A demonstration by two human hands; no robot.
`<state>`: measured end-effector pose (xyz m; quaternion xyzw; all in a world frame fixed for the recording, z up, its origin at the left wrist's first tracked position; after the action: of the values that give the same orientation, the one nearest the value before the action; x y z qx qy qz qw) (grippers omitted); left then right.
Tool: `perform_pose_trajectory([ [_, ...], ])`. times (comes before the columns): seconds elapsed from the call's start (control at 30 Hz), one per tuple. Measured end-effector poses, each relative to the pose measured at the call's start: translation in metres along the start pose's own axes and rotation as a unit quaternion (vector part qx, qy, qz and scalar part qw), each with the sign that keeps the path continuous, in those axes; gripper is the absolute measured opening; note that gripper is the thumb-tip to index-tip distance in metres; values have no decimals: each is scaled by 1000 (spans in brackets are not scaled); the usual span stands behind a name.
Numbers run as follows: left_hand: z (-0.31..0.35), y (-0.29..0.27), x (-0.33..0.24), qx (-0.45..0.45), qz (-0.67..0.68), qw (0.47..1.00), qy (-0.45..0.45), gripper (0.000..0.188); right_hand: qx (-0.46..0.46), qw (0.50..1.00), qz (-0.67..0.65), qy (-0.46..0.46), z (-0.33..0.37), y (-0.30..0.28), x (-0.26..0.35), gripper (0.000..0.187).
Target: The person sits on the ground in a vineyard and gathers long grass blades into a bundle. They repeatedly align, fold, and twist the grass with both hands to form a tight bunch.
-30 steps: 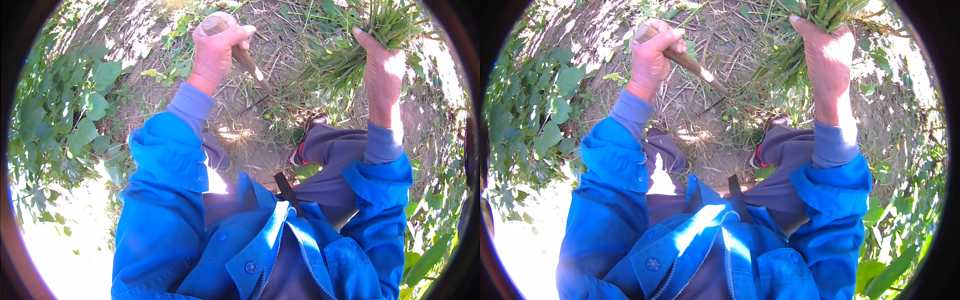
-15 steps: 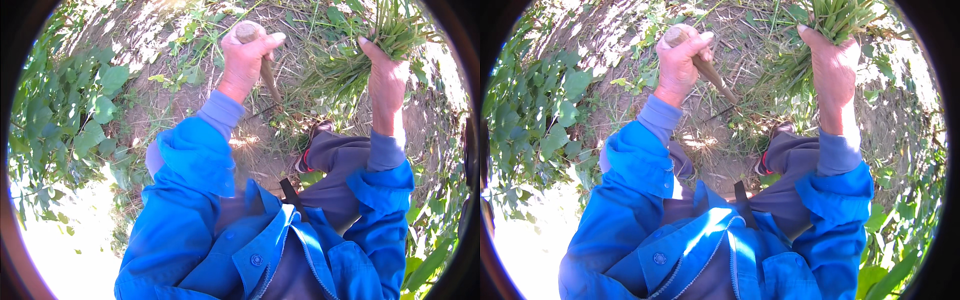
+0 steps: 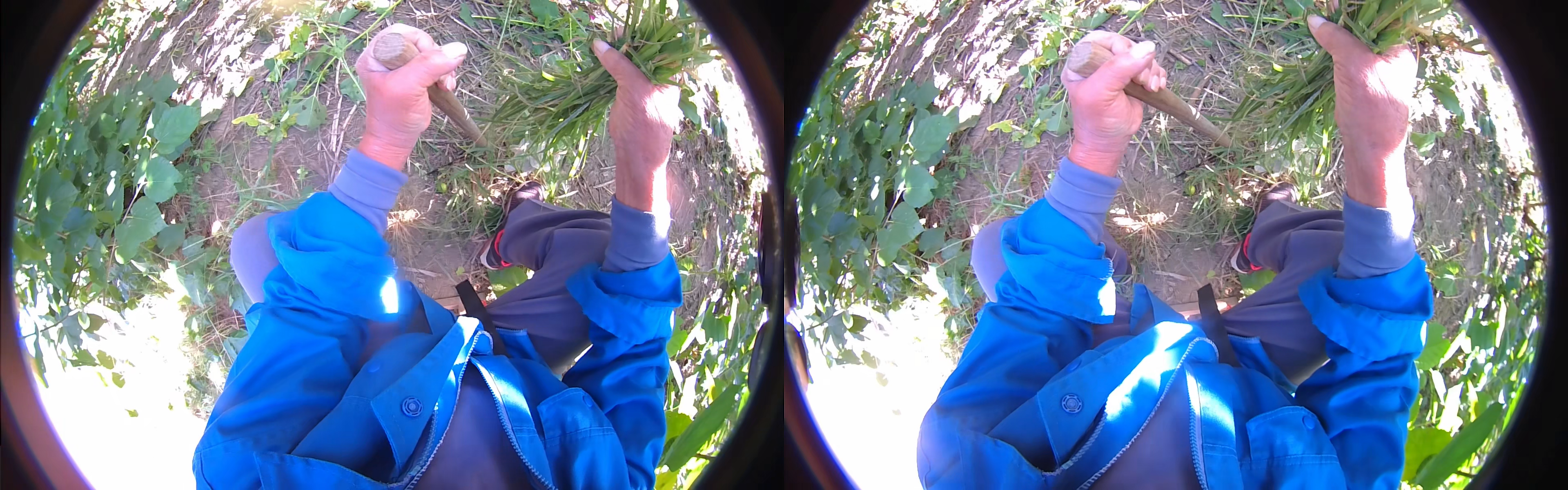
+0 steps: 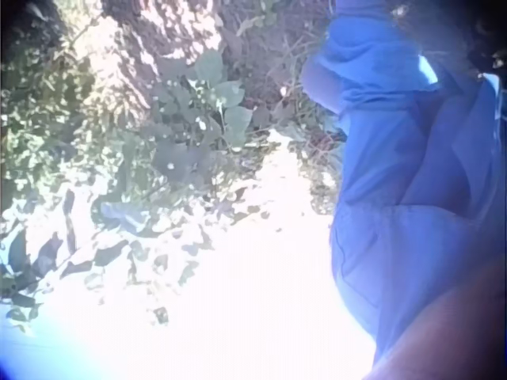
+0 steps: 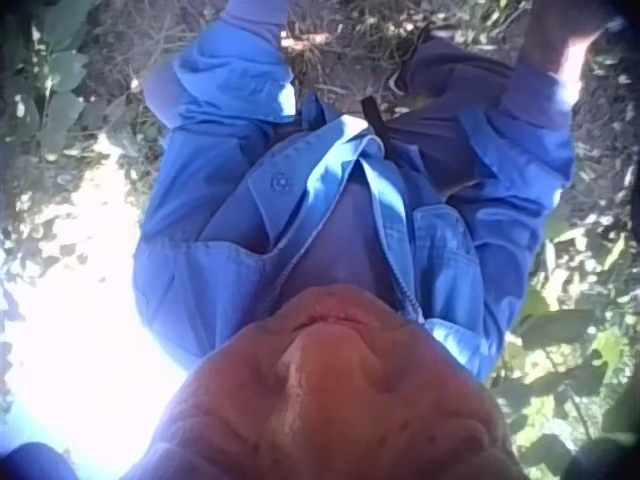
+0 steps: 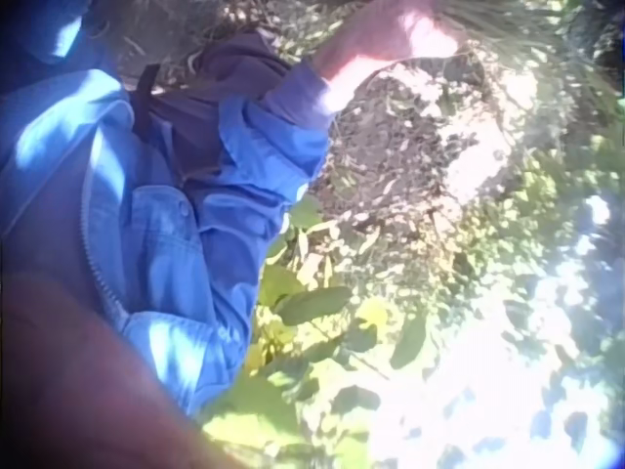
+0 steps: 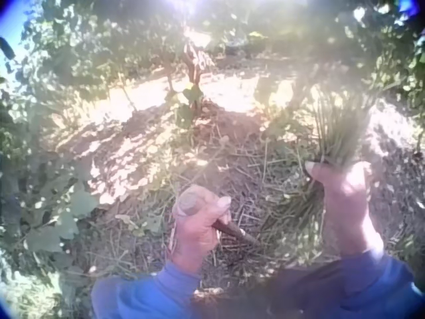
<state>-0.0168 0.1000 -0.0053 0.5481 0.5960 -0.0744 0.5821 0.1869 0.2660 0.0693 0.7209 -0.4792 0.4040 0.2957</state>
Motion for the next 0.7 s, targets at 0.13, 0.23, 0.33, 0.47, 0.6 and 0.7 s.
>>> perform_pose_trajectory([
  [0.13,1,4,1,-7,-26,1000,-12,15,25,999,24,14,1,0,2,30],
  [0.23,-1,-3,-1,-17,1,1000,-7,14,24,1000,-5,11,1,0,0,29],
  [0.33,-2,-10,-2,-24,15,1000,3,14,26,1000,-2,17,2,4,1,28],
  [0.47,0,-6,-8,-49,-24,998,8,15,38,998,-38,14,2,5,-2,26],
  [0.6,-5,-2,-32,-40,-3,998,51,15,35,998,39,21,6,8,8,23],
  [0.7,-11,4,-56,-38,38,995,86,17,31,997,62,20,6,7,13,22],
])
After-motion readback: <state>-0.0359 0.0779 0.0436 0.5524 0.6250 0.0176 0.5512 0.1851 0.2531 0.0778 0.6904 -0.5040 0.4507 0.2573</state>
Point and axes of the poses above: each hand's wrist, its own z-axis away from the middle knuckle, its own y-axis out of the palm, x = y × z, the point moved 7 cm from there along -z, towards the middle knuckle, and after that the axes turned 2 degrees about z, right-handed, at the moved point
